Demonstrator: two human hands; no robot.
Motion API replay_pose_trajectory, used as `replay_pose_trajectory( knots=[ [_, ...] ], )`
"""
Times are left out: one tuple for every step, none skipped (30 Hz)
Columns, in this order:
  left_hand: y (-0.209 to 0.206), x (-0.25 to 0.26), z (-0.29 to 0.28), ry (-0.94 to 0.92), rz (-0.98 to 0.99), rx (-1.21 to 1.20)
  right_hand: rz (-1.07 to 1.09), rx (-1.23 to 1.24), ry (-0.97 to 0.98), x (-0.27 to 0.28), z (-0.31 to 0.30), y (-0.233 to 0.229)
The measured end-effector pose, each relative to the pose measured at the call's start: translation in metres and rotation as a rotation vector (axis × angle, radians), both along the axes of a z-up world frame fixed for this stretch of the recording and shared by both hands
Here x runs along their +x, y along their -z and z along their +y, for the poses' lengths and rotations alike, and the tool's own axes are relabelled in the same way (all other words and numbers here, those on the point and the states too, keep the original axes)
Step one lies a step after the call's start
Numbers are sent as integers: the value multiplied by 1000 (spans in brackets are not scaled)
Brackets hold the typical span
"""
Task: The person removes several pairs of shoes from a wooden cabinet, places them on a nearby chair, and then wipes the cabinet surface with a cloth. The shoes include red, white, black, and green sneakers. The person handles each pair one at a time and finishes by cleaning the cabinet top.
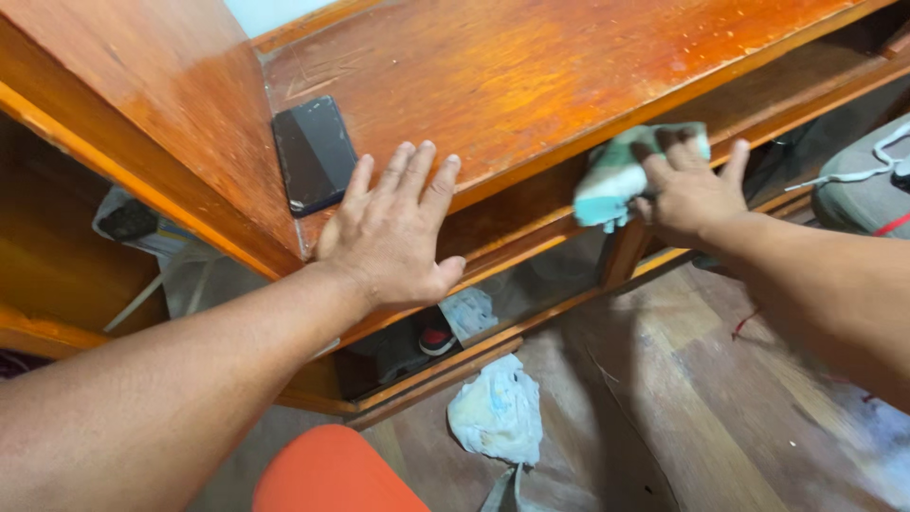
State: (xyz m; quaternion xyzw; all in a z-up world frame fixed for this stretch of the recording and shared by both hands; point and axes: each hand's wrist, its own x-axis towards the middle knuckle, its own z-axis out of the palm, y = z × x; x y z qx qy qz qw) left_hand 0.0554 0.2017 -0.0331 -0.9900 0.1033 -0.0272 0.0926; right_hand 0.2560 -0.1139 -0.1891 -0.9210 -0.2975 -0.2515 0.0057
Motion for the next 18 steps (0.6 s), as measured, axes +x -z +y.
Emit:
replay_pose_trajectory(
  knots=[
    [0,1,-2,-2,1,-2,-227,41,-59,2,1,2],
    [-1,2,-3,4,-5,1,119,-25,124,-1,6,6],
    [0,1,-5,11,-9,-4,461,-84,321,-11,16,13],
    [0,1,-7,19,-14,-8,471,-98,233,-26,31,20],
    [0,1,-8,8,-7,1,477,-106,140,-43,51,27],
    [1,2,-9,-2,1,9,472,-64,-17,-60,74,32],
    [0,1,-7,-14,11,28,468,-12,-178,-77,96,34],
    [0,2,-6,-7,7,9,421,36,-261,-89,113,31],
    [-1,1,-3,-4,8,-6,376,88,-346,-96,125,25],
    [-1,1,0,-1,9,-22,329,141,-430,-100,131,17],
    [1,0,1,11,-1,-14,480,-27,-233,-95,124,7],
    [3,0,2,23,-11,-6,623,-196,-32,-85,109,-2],
    [5,2,0,38,-26,-6,631,-288,88,-69,87,-10],
    [6,3,-2,44,-25,5,637,-379,207,-50,61,-16],
    [6,4,-3,45,-30,17,608,-408,287,-30,39,-20],
    [5,4,-4,46,-35,30,557,-344,333,-12,20,-21],
    [2,3,-2,23,-19,35,489,-208,311,0,10,-16],
    [0,1,-1,0,-2,41,415,-60,236,10,4,-10]
  ],
)
